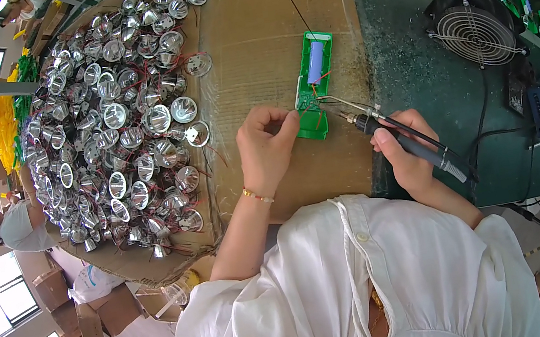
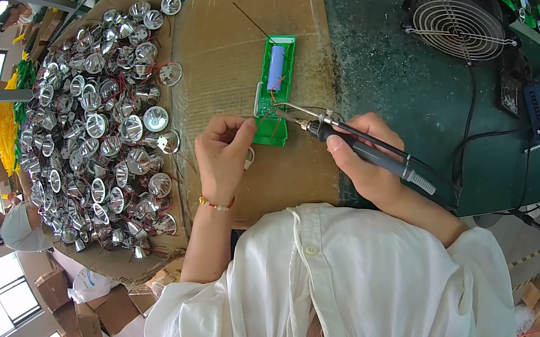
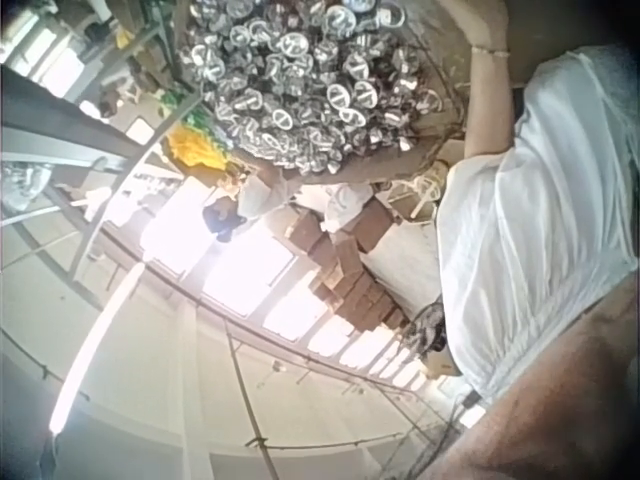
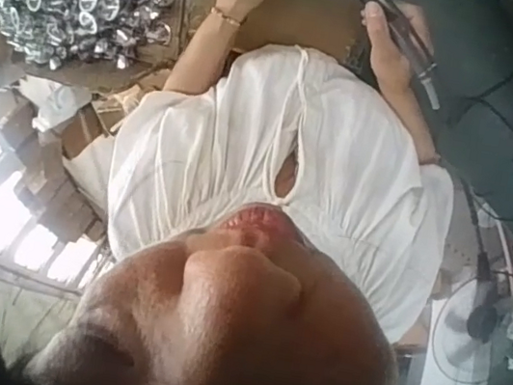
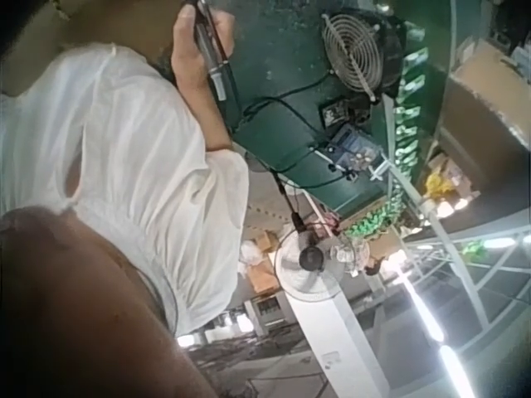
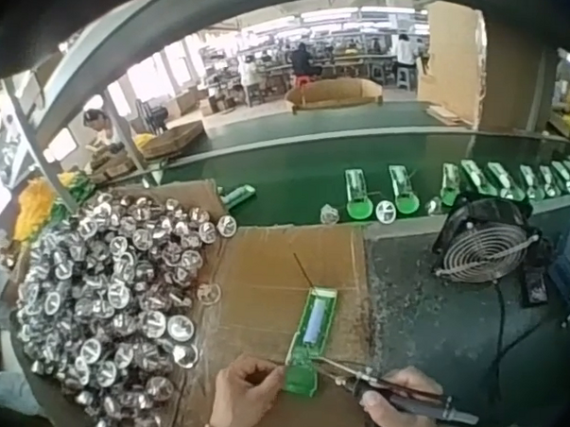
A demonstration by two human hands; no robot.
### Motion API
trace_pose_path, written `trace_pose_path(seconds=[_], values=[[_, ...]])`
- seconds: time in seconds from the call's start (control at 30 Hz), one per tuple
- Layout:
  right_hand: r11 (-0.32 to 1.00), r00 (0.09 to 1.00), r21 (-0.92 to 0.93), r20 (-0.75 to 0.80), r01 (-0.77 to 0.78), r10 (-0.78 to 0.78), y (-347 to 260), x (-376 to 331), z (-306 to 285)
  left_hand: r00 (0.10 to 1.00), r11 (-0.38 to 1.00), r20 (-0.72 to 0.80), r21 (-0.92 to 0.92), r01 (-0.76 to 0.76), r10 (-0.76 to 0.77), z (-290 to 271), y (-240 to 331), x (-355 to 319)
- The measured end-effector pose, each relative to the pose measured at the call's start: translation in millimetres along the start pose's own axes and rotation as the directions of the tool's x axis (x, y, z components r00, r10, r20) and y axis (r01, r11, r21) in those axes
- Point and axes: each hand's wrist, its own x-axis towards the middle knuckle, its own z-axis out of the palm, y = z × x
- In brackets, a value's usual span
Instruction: Soldering wires and circuit components onto LED bulb assemblies at a factory workstation.
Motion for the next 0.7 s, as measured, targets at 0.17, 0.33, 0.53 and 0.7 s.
trace_pose_path(seconds=[0.17,0.33,0.53,0.7], values=[[1.0,1.0,0.008,-0.016,0.007,-0.007,3.1,5.1,7.1,1.0,1.0,-0.019,0.015,0.014,-0.014,3.4,0.2,-2.4],[0.998,0.998,-0.004,-0.006,-0.064,0.064,1.5,7.1,9.5,0.999,0.998,-0.029,0.063,-0.019,0.02,3.1,0.6,-0.7],[0.992,0.995,0.083,-0.016,-0.099,0.101,1.3,8.6,12.4,1.0,0.999,-0.022,0.045,-0.005,0.006,2.7,1.5,-0.7],[0.961,0.98,0.245,-0.116,-0.129,0.162,-12.0,5.9,11.1,0.999,0.999,-0.024,0.024,-0.023,0.023,3.3,-1.0,-0.7]])
